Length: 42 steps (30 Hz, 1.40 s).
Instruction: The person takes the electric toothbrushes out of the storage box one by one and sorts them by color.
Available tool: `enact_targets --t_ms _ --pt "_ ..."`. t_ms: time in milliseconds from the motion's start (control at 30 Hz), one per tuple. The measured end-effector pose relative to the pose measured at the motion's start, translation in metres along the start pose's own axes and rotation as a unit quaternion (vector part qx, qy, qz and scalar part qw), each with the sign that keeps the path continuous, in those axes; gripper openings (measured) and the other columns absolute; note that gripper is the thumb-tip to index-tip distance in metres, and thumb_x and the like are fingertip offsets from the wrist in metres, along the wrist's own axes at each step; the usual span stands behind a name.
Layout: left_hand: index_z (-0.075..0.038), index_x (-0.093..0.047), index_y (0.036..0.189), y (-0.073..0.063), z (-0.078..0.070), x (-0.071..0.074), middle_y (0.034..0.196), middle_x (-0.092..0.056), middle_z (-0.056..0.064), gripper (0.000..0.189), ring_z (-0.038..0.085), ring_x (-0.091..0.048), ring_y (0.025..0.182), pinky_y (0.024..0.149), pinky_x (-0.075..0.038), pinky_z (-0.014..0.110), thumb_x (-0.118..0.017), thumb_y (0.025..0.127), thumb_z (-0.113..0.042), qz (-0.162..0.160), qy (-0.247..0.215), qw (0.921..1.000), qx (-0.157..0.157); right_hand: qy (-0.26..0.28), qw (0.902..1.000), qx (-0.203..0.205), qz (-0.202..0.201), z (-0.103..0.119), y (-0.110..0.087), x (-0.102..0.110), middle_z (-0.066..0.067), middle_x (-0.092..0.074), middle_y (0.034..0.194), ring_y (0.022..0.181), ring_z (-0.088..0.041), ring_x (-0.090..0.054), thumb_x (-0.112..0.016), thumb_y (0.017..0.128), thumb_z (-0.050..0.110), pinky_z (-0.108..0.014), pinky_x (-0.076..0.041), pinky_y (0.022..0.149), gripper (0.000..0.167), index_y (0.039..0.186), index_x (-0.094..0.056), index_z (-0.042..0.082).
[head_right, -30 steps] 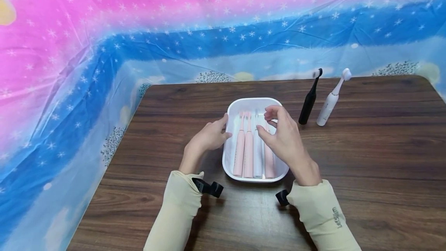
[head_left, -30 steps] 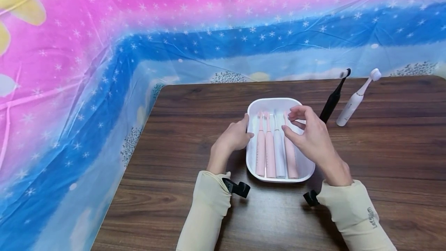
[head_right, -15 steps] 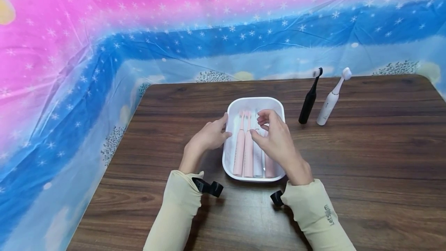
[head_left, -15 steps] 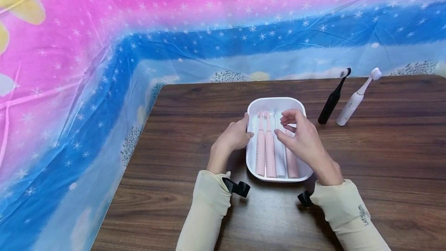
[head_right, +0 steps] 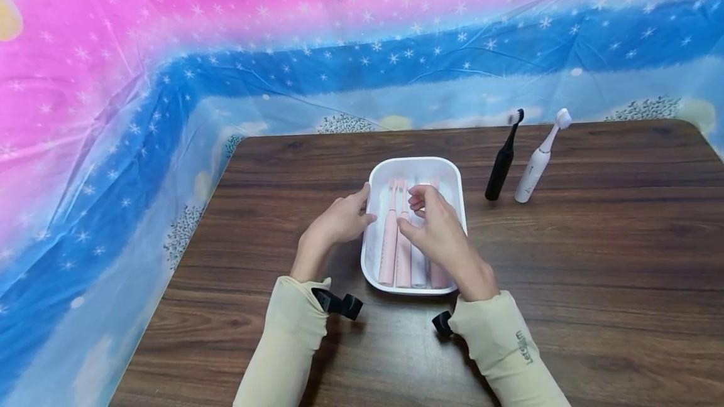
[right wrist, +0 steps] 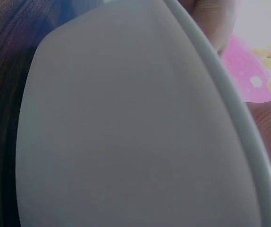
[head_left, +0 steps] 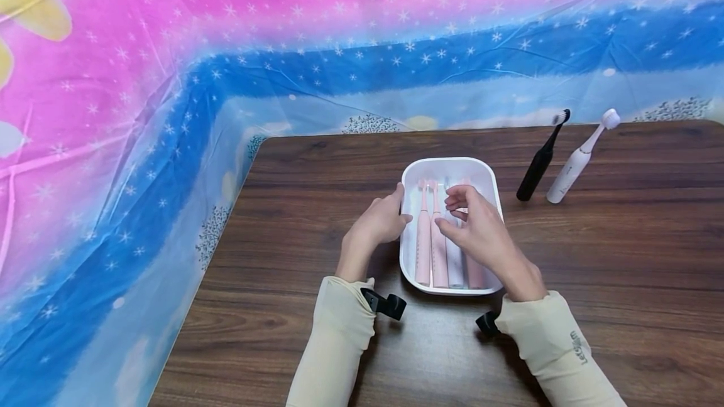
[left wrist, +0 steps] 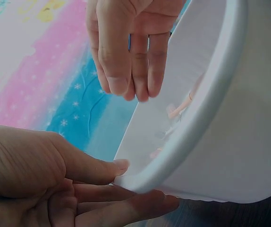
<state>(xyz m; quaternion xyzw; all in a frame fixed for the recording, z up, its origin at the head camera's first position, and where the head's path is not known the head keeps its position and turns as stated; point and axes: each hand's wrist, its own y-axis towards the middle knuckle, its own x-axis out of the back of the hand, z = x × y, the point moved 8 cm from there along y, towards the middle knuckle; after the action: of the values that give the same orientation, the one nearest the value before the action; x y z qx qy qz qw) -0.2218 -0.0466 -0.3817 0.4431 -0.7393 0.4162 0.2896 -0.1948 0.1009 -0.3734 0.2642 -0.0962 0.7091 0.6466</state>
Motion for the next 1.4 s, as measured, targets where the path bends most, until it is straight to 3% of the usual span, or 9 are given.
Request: enact_targets --t_ms 600,1033,1400 --pt "-0.007 -0.013 0.154 0.000 0.000 0.000 0.151 -0.039 0.011 0.068 0.023 -0.045 0.131 0.105 -0.038 0.038 -0.050 0.100 -0.023 -0.005 0.004 1.0000 -0.004 0.001 0.9993 -0.010 0.037 -0.002 -0.001 -0.020 -0.021 -0.059 0.110 0.103 -0.031 -0.058 -0.070 0.082 0.005 -0.042 -0.048 0.096 0.046 0.121 -0.048 -0.006" --pt "-0.004 -0.014 0.154 -0.001 -0.002 0.002 0.149 -0.041 0.013 0.069 0.026 -0.042 0.135 0.109 -0.035 0.037 -0.051 0.099 -0.022 -0.013 0.014 0.9996 -0.019 -0.026 0.9982 0.011 0.053 0.002 -0.001 -0.034 -0.021 -0.062 0.105 0.096 -0.031 -0.061 -0.070 0.079 0.006 -0.043 -0.049 0.089 0.048 0.120 -0.050 -0.009" --pt "-0.005 -0.013 0.154 0.000 -0.001 0.002 0.150 -0.039 0.012 0.069 0.027 -0.039 0.137 0.110 -0.033 0.038 -0.051 0.099 -0.022 -0.008 0.008 0.9998 -0.018 -0.044 0.9954 -0.016 0.084 0.003 -0.003 -0.042 -0.019 -0.062 0.104 0.095 -0.028 -0.059 -0.068 0.078 0.007 -0.040 -0.047 0.088 0.050 0.122 -0.050 -0.010"
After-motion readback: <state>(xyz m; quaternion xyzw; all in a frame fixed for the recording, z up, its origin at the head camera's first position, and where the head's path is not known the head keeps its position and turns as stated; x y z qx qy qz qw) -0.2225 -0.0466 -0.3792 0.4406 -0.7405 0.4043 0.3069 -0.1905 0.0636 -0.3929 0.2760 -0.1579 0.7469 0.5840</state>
